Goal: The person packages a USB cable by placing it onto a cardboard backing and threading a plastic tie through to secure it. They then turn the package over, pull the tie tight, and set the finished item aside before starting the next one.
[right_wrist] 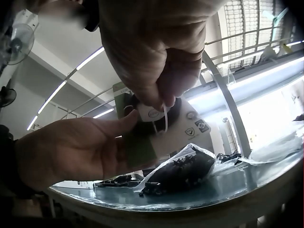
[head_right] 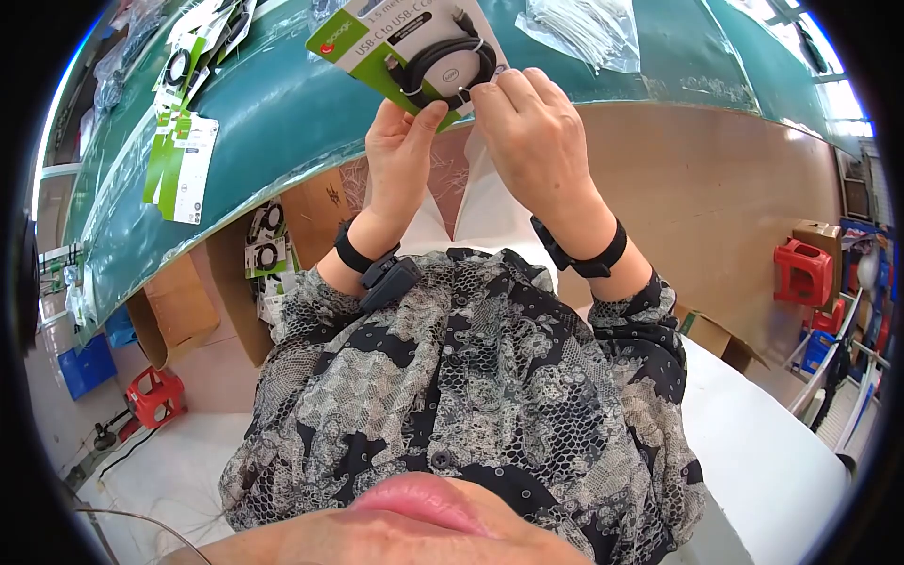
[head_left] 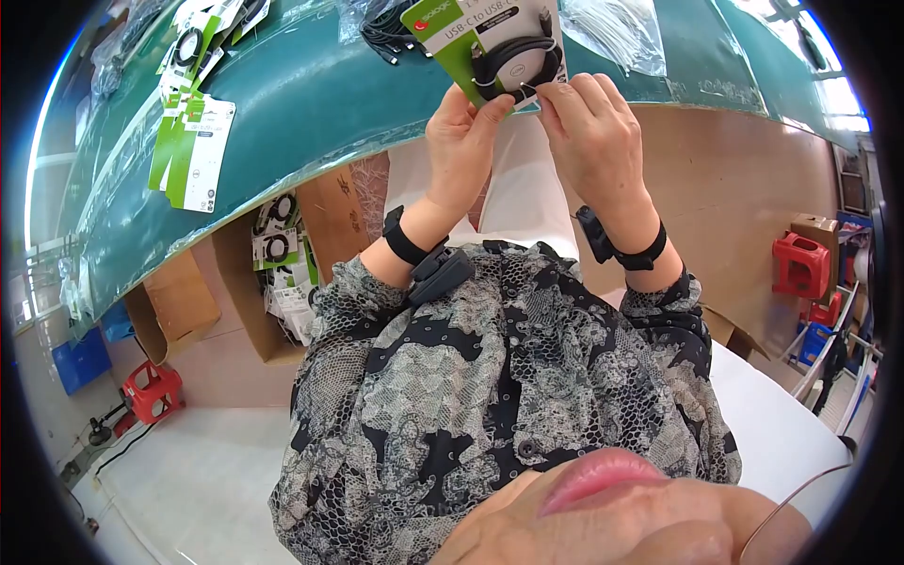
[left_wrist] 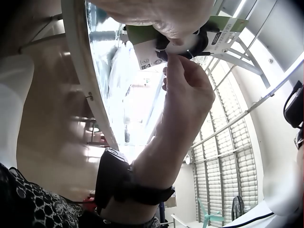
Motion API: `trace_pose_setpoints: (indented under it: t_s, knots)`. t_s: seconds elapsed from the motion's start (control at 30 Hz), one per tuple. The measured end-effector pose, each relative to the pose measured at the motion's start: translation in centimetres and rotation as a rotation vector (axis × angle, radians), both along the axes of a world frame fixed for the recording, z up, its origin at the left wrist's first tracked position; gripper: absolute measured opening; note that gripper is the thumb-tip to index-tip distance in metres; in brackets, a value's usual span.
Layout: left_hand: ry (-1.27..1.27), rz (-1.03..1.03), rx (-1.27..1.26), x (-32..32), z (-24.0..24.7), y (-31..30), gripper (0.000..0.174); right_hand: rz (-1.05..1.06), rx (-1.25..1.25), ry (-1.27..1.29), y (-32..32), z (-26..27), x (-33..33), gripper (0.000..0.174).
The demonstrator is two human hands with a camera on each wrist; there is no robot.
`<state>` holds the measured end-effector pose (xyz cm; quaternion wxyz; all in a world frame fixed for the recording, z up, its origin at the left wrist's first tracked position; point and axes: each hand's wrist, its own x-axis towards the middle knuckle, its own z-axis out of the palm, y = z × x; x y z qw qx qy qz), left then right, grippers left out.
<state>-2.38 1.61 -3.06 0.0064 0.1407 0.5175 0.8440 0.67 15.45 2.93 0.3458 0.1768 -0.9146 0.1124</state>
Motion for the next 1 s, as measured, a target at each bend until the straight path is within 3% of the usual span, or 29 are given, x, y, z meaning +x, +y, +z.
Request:
trace_pose_setpoints:
  t_s: [0.2,0.3,0.43,0.53,0.63,0.67,0.77,0.8,0.9,0.93,1.0]
  knots:
    - [0.001,0.007,-0.039,0.0,-0.4,-0.1,0.019,-0.006,0.012,-0.031,-0.1,-0.2,-0.1,0.011]
    - [0.115,0.082,-0.206,0.2,-0.6,-0.1,0.018,-0.008,-0.002,-0.054,-0.2,-0.6,-0.3,0.012]
    - [0.174,0.110,-0.216,0.2,-0.8,0.1,0.020,0.007,-0.073,-0.095,-0.4,-1.3,-0.4,0.011]
    - [-0.017,-0.027,-0.083,-0.2,-0.5,-0.9,0.022,0.044,-0.165,-0.115,0.1,-1.1,-0.3,0.009]
    - [-0.184,-0.184,0.012,-0.4,0.5,-2.4,0.024,-0.125,-0.846,-0.366,4.1,1.0,0.0,0.012]
    - [-0.245,-0.279,0.041,-0.4,1.0,-2.8,0.025,-0.138,-0.854,-0.365,4.2,0.3,-0.2,0.012]
    - [-0.304,-0.425,0.083,0.0,2.3,-2.5,0.026,0.498,-0.908,-0.526,3.9,-3.2,-1.3,0.025]
    - [-0.301,-0.453,0.105,0.3,2.6,-2.5,0.026,0.494,-0.910,-0.526,3.7,-3.4,-1.4,0.025]
    - [-0.308,-0.476,0.147,0.7,2.4,-2.3,0.026,0.525,-1.247,-0.587,2.7,-4.1,-1.3,0.022]
    - [-0.307,-0.480,0.164,0.6,2.2,-2.3,0.026,0.525,-1.254,-0.589,2.7,-4.5,-1.2,0.022]
    - [-0.305,-0.488,0.177,0.7,2.1,-2.3,0.026,0.488,-1.037,-0.500,3.1,-5.2,-1.1,0.040]
